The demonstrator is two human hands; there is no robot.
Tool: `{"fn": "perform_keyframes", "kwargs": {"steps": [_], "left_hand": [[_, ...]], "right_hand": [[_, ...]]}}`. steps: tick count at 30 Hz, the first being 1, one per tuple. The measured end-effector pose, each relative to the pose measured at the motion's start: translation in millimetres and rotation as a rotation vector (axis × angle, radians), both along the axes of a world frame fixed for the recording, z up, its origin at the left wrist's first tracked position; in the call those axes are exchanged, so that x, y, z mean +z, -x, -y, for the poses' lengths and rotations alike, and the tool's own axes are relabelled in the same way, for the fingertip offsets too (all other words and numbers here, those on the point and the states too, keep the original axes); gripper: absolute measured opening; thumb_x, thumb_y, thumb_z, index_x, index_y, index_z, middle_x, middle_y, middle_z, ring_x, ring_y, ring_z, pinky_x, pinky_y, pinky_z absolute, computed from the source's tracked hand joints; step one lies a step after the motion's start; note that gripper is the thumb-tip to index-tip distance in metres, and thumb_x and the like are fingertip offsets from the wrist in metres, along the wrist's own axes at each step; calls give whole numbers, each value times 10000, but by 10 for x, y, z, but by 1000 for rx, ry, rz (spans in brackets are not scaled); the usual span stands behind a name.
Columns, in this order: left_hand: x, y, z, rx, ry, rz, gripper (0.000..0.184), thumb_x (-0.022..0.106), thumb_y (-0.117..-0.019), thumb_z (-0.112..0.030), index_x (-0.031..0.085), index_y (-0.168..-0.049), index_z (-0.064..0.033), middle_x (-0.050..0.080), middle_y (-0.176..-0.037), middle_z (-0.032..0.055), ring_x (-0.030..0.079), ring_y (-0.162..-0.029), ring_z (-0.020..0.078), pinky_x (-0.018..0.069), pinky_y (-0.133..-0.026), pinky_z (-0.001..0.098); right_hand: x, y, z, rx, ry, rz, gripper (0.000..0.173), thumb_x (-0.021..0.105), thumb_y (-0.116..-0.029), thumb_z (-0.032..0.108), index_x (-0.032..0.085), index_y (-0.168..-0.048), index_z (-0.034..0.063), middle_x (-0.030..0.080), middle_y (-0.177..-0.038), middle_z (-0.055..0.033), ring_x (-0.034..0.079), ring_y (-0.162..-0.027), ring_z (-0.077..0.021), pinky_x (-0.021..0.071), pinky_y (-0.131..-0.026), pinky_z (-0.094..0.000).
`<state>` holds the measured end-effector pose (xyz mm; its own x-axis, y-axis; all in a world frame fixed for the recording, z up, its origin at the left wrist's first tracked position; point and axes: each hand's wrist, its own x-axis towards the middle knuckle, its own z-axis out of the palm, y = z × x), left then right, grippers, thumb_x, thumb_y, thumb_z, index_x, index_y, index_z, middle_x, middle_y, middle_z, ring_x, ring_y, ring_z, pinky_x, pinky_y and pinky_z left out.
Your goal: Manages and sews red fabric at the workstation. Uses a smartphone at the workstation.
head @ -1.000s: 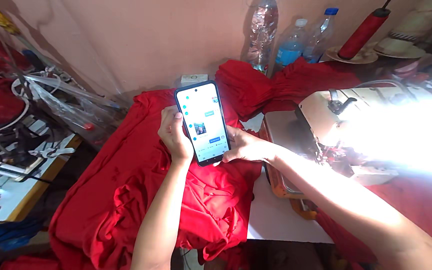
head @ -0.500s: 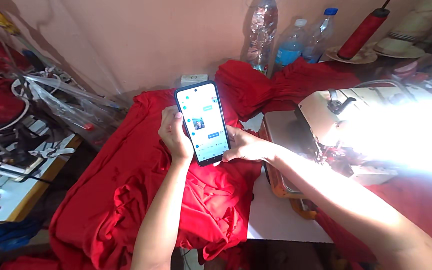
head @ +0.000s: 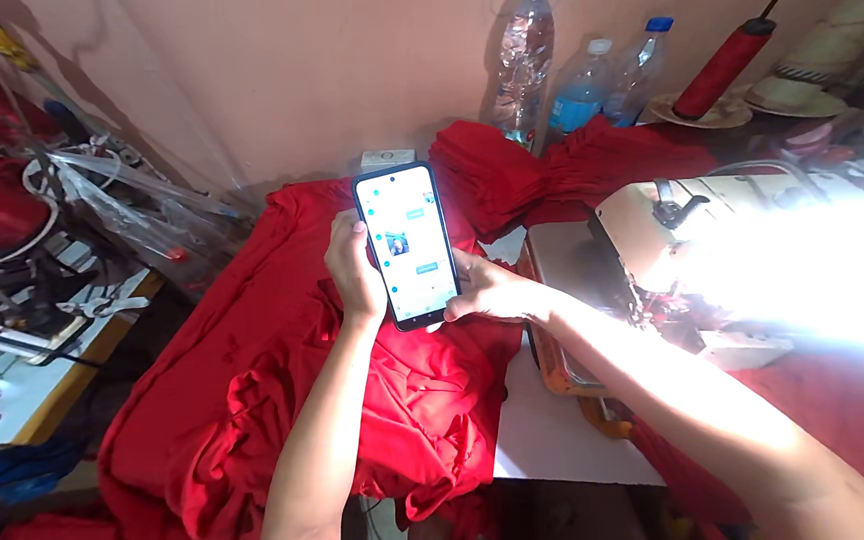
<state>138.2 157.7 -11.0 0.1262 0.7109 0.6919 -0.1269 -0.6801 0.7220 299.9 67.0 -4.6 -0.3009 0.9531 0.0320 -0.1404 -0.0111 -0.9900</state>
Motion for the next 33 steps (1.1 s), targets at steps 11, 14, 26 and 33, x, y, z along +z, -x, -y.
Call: {"fn": "perform_keyframes", "kwargs": {"steps": [11,14,26,33], "left_hand": [[230,-342,22,-214,440,-99,345,312,-1117,-172,488,-1349,13,628,-1112,62,648,-946,61,561,-865,302],[192,-672,-84,-281,351,-181,397,307,-1120,-227,448,-1422,-11,603,-1264,129,624,-1082,125,529,-954,360],[-639,-1702,-308,-299,444,-123,357,311,-1109,-100,474,-1374,76,625,-1171,210,649,-1019,177,543,-918,364],[-631,-1778,-460,-247,414,-152,322,392,-1086,-69,534,-1324,95,630,-1180,227,640,-1035,213,529,-932,381]], "right_hand": [[432,-114,372,-339,31,889,701,642,-992,205,288,-1529,-72,538,-1382,-295,547,-1297,-356,424,-1089,-479],[363,12,1119,-462,-269,981,843,667,-933,252,239,-1568,-101,378,-1560,-314,374,-1471,-396,309,-1212,-450],[-195,61,2300,-430,-330,614,652,692,-940,159,421,-1439,-161,630,-1337,-272,625,-1257,-342,470,-1089,-437],[-367,53,2261,-404,-333,509,617,672,-951,150,432,-1407,-191,613,-1322,-313,618,-1247,-348,464,-1090,-418]]}}
